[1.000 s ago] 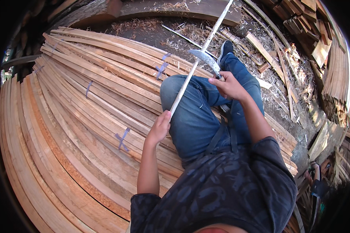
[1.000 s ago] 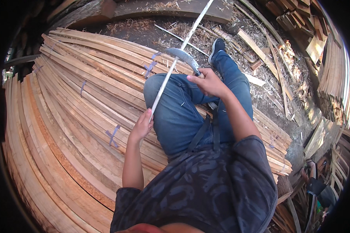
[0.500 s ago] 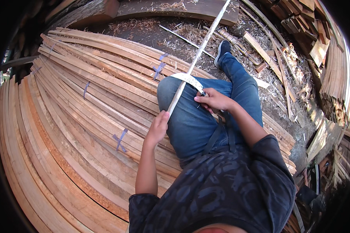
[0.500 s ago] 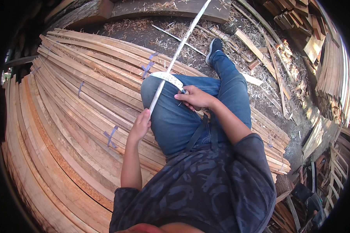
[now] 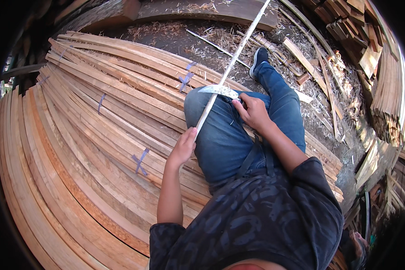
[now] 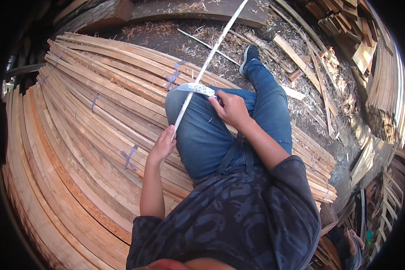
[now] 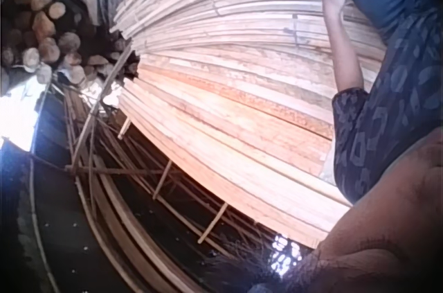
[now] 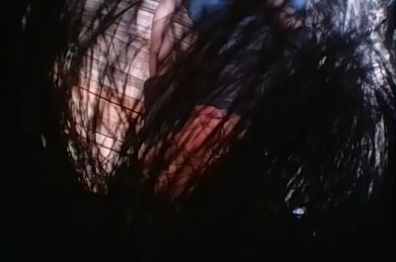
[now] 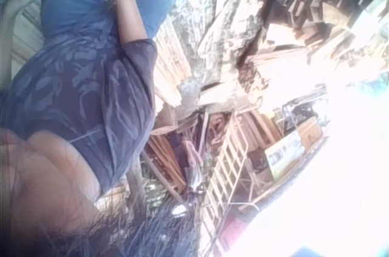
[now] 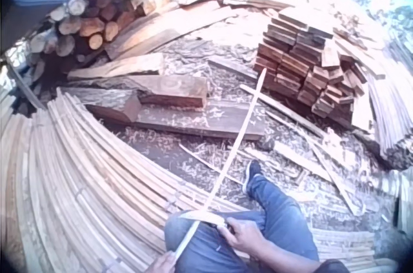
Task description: The person sits on the ground and uses a curved knife to shave thin strips from a long wooden stick. They hold the stick with their left hand and pull the knife along its length with their right hand, creating wood shavings.
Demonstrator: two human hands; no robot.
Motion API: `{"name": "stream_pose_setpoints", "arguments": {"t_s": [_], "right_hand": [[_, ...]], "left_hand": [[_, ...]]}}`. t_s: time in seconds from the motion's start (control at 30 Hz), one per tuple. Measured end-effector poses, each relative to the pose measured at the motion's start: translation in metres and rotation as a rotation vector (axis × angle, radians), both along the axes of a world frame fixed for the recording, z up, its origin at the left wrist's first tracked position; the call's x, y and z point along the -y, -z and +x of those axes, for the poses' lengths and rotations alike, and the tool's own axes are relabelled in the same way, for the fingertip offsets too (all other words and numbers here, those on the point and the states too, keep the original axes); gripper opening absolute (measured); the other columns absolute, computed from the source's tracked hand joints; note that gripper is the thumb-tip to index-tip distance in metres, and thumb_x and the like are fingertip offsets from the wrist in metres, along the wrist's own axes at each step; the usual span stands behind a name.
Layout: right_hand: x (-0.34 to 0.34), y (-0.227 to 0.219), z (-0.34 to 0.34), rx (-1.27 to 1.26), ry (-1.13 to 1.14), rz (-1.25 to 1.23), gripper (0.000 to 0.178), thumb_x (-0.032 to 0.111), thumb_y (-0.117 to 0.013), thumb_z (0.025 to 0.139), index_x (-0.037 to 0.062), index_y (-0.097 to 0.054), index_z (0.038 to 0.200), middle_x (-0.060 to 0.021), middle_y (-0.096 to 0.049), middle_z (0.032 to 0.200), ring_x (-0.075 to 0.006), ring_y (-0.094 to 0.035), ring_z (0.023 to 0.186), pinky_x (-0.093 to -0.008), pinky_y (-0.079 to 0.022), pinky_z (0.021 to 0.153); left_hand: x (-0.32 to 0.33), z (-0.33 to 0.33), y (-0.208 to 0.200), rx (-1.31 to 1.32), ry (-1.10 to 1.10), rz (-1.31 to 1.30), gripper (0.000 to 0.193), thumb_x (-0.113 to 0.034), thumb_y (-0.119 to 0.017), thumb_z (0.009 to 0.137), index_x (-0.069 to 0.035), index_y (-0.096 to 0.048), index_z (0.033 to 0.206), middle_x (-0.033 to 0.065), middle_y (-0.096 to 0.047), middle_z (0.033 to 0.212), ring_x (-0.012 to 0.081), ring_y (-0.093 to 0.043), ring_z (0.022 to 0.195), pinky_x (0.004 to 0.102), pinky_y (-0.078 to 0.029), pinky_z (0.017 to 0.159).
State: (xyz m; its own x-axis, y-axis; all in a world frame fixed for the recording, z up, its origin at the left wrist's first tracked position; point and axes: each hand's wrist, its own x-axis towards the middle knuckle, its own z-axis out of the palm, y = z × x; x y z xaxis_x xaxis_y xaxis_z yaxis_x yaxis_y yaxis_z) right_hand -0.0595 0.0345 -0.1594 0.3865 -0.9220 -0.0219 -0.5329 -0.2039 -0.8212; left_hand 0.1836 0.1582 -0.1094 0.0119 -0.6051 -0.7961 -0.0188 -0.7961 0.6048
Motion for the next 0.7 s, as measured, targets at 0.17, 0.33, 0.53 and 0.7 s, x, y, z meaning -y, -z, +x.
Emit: {"name": "stream_pose_setpoints", "arguments": {"t_s": [0.17,0.33,0.53,0.7], "right_hand": [[0.013,-0.006,0.007,-0.279,-0.009,0.000,0.060,0.057,-0.056,0.090,0.0026,-0.065,0.067,-0.0166,-0.063,0.061,-0.0373,-0.064,0.061,-0.0466,-0.051,0.058],[0.038,-0.006,0.009,-0.399,0.051,0.003,0.067,0.062,-0.057,0.087,-0.0008,-0.068,0.070,-0.0232,-0.062,0.062,-0.0425,-0.063,0.066,-0.0499,-0.051,0.063],[0.062,0.009,0.011,-0.491,0.056,-0.072,0.070,0.067,-0.056,0.085,-0.0005,-0.068,0.068,-0.0233,-0.062,0.063,-0.0413,-0.064,0.067,-0.0493,-0.051,0.062],[0.073,0.015,0.009,-0.456,0.178,-0.051,0.073,0.070,-0.056,0.082,-0.0006,-0.073,0.077,-0.0234,-0.064,0.066,-0.0400,-0.066,0.069,-0.0473,-0.052,0.064]], "left_hand": [[-0.004,0.004,0.010,0.007,0.032,-0.033,0.042,-0.043,-0.037,0.104,-0.008,-0.050,0.086,-0.0039,-0.035,0.065,0.0068,-0.036,0.057,0.0244,-0.032,0.051],[-0.007,0.007,0.017,0.063,0.111,-0.107,0.041,-0.044,-0.035,0.105,-0.009,-0.048,0.086,-0.0047,-0.033,0.066,0.0060,-0.033,0.058,0.0236,-0.031,0.051],[0.007,-0.001,-0.011,-0.068,0.025,0.051,0.040,-0.045,-0.035,0.105,-0.010,-0.046,0.087,-0.0048,-0.032,0.066,0.0058,-0.032,0.056,0.0228,-0.030,0.049],[0.009,-0.004,-0.018,-0.029,0.083,0.049,0.037,-0.044,-0.037,0.104,-0.011,-0.045,0.088,-0.0056,-0.032,0.065,0.0047,-0.032,0.053,0.0227,-0.027,0.045]]}}
